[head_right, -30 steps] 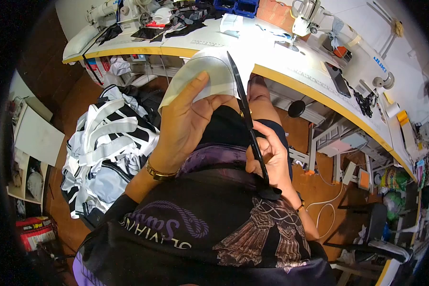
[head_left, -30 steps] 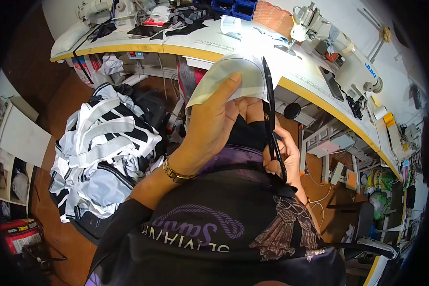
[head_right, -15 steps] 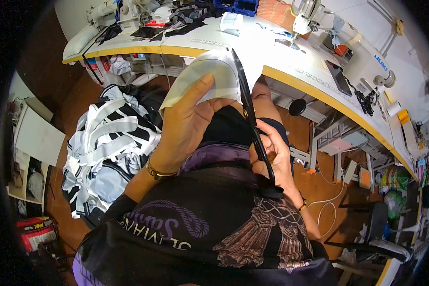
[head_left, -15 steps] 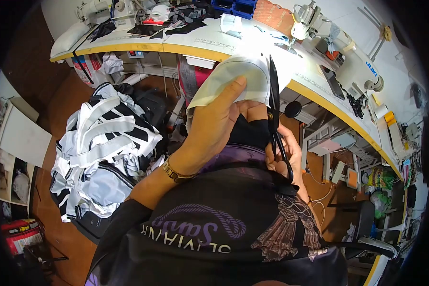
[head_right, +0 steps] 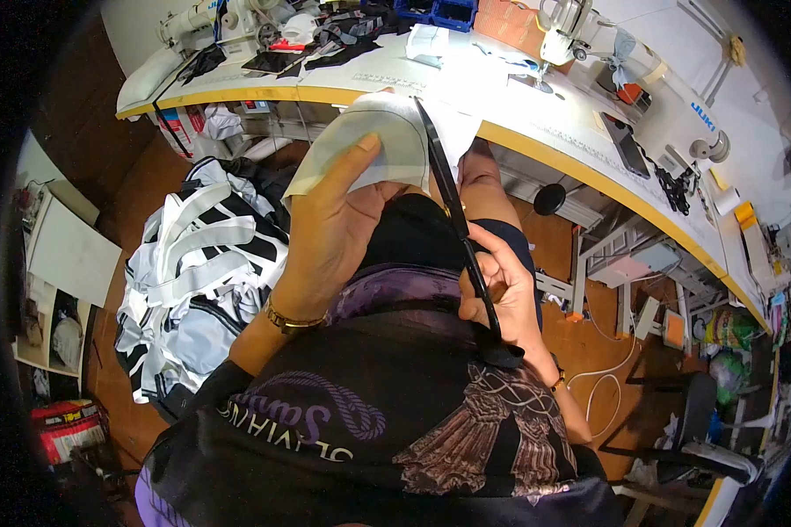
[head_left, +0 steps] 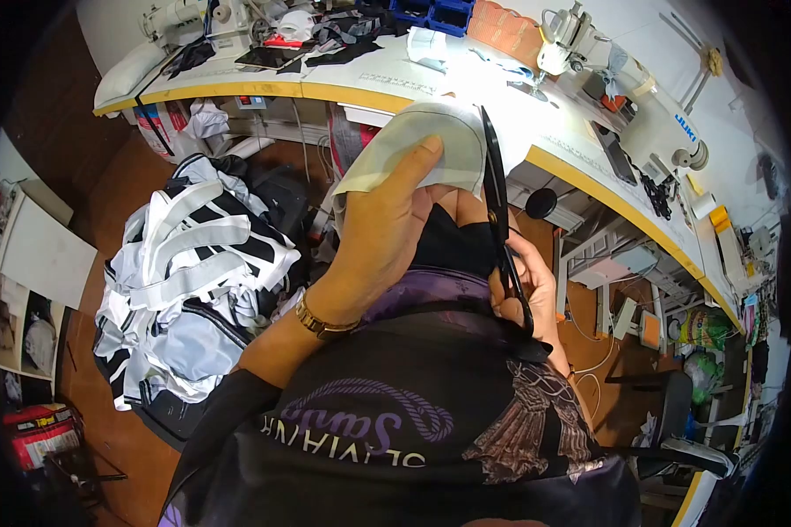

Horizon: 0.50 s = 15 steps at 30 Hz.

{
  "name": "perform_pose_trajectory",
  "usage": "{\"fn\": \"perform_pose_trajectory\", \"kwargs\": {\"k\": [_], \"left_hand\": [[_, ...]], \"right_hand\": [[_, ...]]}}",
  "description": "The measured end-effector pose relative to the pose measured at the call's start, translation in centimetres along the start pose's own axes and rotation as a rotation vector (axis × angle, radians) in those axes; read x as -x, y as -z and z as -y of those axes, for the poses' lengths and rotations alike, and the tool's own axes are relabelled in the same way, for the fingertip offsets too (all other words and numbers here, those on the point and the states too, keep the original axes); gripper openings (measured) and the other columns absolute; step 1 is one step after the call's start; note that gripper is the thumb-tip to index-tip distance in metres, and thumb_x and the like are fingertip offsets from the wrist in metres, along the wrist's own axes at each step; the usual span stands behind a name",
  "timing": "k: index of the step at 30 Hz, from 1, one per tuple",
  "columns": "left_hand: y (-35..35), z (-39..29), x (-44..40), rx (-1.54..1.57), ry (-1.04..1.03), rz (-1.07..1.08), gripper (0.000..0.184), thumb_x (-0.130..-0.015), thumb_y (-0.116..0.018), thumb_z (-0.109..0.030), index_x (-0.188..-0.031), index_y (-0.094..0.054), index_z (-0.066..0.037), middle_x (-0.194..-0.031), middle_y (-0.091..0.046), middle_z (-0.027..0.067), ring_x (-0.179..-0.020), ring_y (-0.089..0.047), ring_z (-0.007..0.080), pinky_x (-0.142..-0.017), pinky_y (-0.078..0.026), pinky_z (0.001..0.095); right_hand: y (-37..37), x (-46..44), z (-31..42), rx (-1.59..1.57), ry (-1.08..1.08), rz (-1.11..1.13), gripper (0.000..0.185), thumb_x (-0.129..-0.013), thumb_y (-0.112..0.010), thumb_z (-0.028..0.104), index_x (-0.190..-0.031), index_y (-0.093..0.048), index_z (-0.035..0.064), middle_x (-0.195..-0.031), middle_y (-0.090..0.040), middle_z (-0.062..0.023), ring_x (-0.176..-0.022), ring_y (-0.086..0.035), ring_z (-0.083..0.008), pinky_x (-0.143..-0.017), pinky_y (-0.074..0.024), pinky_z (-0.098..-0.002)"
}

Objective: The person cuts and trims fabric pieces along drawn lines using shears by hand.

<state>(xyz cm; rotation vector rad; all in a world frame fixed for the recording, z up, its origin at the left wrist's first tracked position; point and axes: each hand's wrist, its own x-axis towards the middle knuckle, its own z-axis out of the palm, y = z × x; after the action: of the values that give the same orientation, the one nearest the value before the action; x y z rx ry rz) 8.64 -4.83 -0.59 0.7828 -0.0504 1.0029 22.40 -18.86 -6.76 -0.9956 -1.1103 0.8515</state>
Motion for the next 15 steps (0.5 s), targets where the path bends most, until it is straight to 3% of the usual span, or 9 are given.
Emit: {"fn": "perform_pose_trajectory", "kwargs": {"k": [7, 15], "left_hand": [[0.11, 0.37, 0.24, -0.010, 0.010, -0.032, 0.024, -0.087, -0.053, -0.010, -0.110, -0.051, -0.001, -0.103, -0.057, 0.0068, -0.093, -0.057, 0.0157, -0.080, -0.047, 0.0326], [-0.01, 0.35, 0.23, 0.001, 0.021, -0.043, 0.024, -0.087, -0.054, -0.009, -0.109, -0.051, -0.002, -0.103, -0.057, 0.0067, -0.096, -0.056, 0.0159, -0.080, -0.046, 0.0326]], "right_hand": [[-0.29, 0.08, 0.12, 0.038, -0.026, -0.041, 0.089, -0.059, -0.082, 0.025, -0.128, -0.035, -0.0033, -0.065, -0.043, 0.0035, -0.059, -0.040, -0.0048, -0.052, -0.0280, -0.0169], [-0.45, 0.04, 0.30, 0.052, -0.025, -0.038, 0.091, -0.058, -0.083, 0.029, -0.128, -0.036, -0.0025, -0.065, -0.042, 0.0039, -0.057, -0.039, -0.0044, -0.051, -0.0267, -0.0172]]}}
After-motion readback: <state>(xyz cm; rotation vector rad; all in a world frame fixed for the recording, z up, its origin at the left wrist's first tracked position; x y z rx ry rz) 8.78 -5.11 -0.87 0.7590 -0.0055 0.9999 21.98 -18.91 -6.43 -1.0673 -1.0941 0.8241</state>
